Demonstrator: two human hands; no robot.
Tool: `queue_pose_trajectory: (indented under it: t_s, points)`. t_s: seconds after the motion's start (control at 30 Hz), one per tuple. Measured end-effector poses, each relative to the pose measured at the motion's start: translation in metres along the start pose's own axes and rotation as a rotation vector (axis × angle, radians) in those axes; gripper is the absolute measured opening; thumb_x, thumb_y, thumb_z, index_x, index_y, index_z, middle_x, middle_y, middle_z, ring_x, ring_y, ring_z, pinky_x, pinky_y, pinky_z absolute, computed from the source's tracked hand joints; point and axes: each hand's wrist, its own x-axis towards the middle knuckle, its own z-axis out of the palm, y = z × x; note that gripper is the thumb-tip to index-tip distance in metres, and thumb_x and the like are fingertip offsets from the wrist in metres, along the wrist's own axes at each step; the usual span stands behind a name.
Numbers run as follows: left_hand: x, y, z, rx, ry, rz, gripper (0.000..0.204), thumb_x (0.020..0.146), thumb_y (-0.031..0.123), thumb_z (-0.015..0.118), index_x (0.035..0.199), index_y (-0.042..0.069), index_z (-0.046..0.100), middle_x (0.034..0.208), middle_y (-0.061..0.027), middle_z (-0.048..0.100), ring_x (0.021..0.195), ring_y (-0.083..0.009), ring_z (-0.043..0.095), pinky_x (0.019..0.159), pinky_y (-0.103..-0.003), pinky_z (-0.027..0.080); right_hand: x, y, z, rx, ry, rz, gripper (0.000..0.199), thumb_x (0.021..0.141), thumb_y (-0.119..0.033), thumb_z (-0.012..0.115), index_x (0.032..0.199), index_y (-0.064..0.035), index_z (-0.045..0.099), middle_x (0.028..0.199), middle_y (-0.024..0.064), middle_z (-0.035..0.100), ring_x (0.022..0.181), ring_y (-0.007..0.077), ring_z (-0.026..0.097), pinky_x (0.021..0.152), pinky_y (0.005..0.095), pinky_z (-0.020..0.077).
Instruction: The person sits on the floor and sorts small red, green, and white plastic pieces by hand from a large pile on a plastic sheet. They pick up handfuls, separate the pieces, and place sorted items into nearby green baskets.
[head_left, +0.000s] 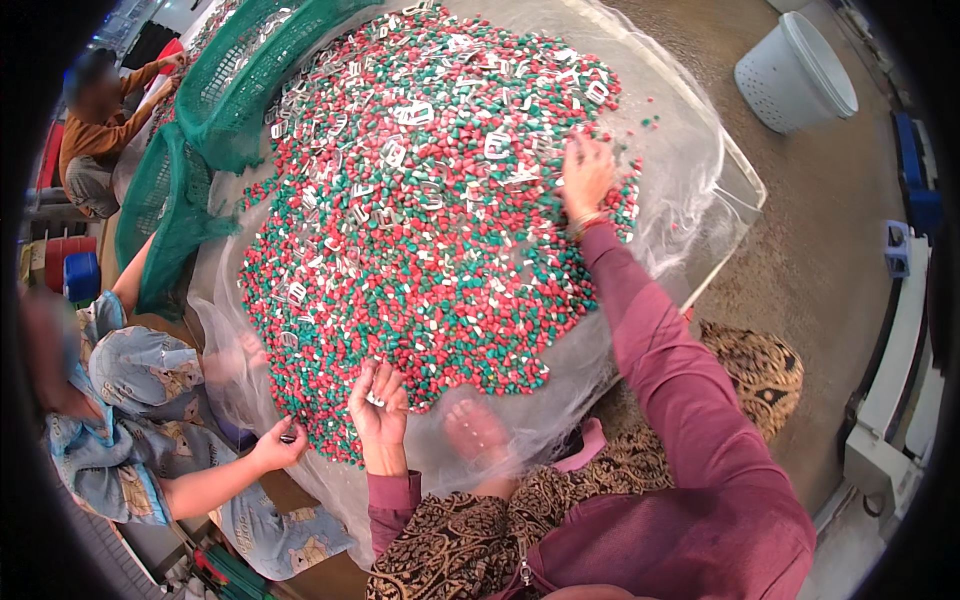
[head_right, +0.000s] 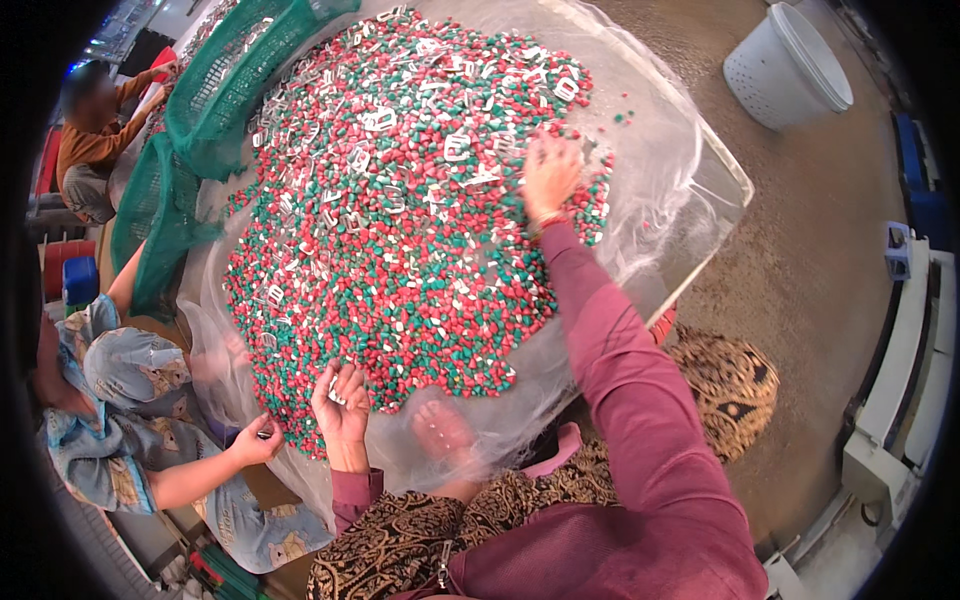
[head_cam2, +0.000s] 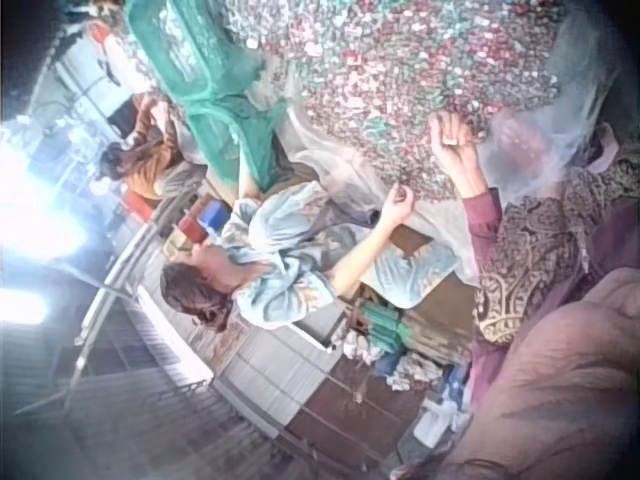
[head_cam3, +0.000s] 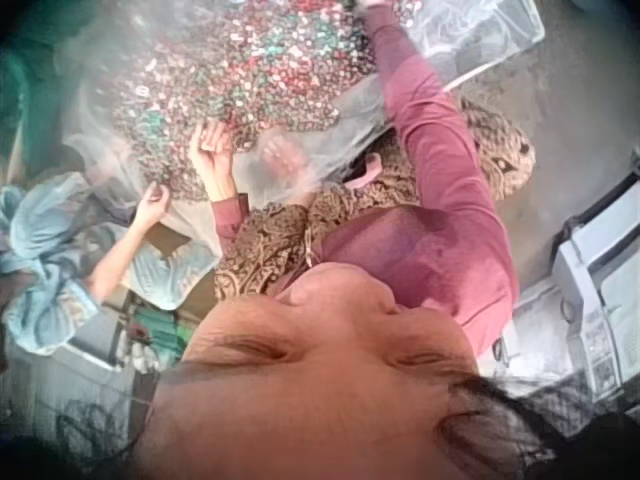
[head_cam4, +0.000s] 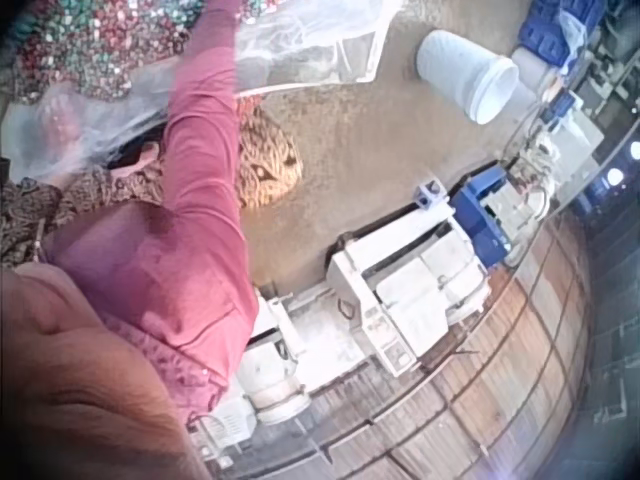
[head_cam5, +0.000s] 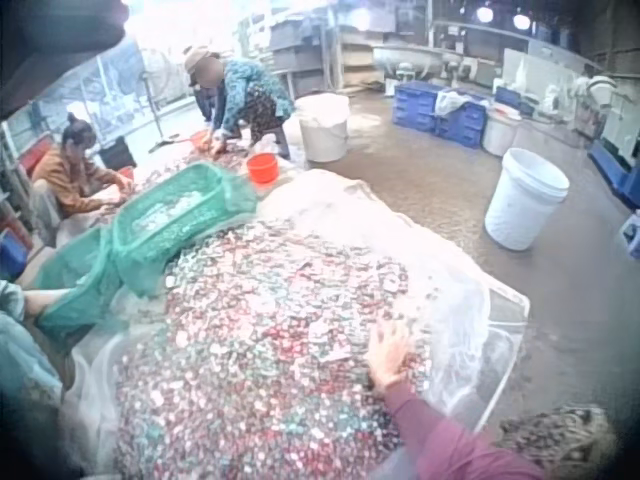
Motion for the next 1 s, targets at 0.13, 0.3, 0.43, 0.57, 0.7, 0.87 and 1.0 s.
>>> queue_pose_trajectory:
  t_s: [0.13,0.3,0.43,0.57,0.7,0.87,1.0]
  points:
    - [0.004,-0.012,-0.005,-0.110,-0.054,-0.091,0.008,0.091,0.010,0.049,0.087,0.003,0.051,0.061,0.0010,0.031,0.054,-0.0091,0.031,0.042,-0.021,0.027,-0.086,-0.062,-0.015,0.130,-0.088,0.098,0.043,0.086,-0.028,0.056,0.129,-0.0225,0.048,0.126,0.0141,0.043,0.114,0.0349,0.040,0.095,0.0480,0.0335]
    - [0.000,-0.025,0.001,-0.082,-0.200,-0.088,0.016,0.091,0.017,0.052,0.091,0.001,0.055,0.065,-0.0005,0.032,0.060,-0.0103,0.033,0.046,-0.022,0.029,-0.178,-0.118,-0.027,0.268,-0.306,-0.038,0.055,0.082,-0.022,0.061,0.134,-0.0243,0.041,0.134,0.0183,0.034,0.121,0.0394,0.033,0.101,0.0515,0.0272]
    - [-0.015,-0.016,0.001,-0.059,-0.240,-0.095,0.019,0.092,0.020,0.050,0.092,0.002,0.054,0.069,-0.0008,0.034,0.063,-0.0111,0.034,0.048,-0.023,0.031,-0.200,-0.133,-0.037,0.544,-0.551,-0.082,0.055,0.074,-0.009,0.060,0.127,-0.0157,0.050,0.125,0.0141,0.044,0.115,0.0344,0.042,0.102,0.0462,0.0300]
    - [-0.024,0.009,-0.001,0.068,-0.184,-0.002,0.016,0.093,0.021,0.050,0.094,0.005,0.053,0.066,0.0012,0.033,0.061,-0.0100,0.033,0.047,-0.022,0.030,-0.200,-0.126,-0.049,0.787,-0.745,-0.148,0.037,0.078,-0.004,0.055,0.115,-0.0080,0.061,0.107,0.0120,0.060,0.096,0.0197,0.059,0.080,0.0322,0.0486]
    - [-0.014,0.045,0.001,0.502,-0.140,0.025,0.023,0.095,0.025,0.048,0.099,0.003,0.054,0.070,0.0008,0.039,0.061,-0.0109,0.039,0.048,-0.021,0.033,-0.161,-0.132,-0.094,0.947,-1.199,0.413,0.039,0.094,-0.032,0.050,0.122,-0.0053,0.055,0.107,0.0025,0.061,0.089,0.0091,0.059,0.060,0.0252,0.0540]
    - [0.017,0.038,0.017,1.707,-0.085,0.431,0.028,0.090,0.031,0.054,0.097,0.004,0.060,0.076,-0.0096,0.059,0.070,-0.0167,0.059,0.057,-0.031,0.045,-0.124,-0.133,-0.119,0.848,-1.309,0.374,0.038,0.092,-0.021,0.052,0.123,0.0024,0.052,0.104,0.0078,0.062,0.084,0.0134,0.062,0.063,0.0262,0.0556]
    - [0.030,-0.023,0.008,2.587,0.056,0.453,0.034,0.079,0.038,0.066,0.090,0.006,0.060,0.081,-0.0147,0.065,0.074,-0.0294,0.065,0.062,-0.043,0.051,-0.116,-0.107,-0.129,0.823,-1.278,0.315,0.036,0.090,-0.017,0.056,0.122,-0.0001,0.054,0.096,0.0081,0.064,0.080,0.0115,0.062,0.062,0.0223,0.0534]
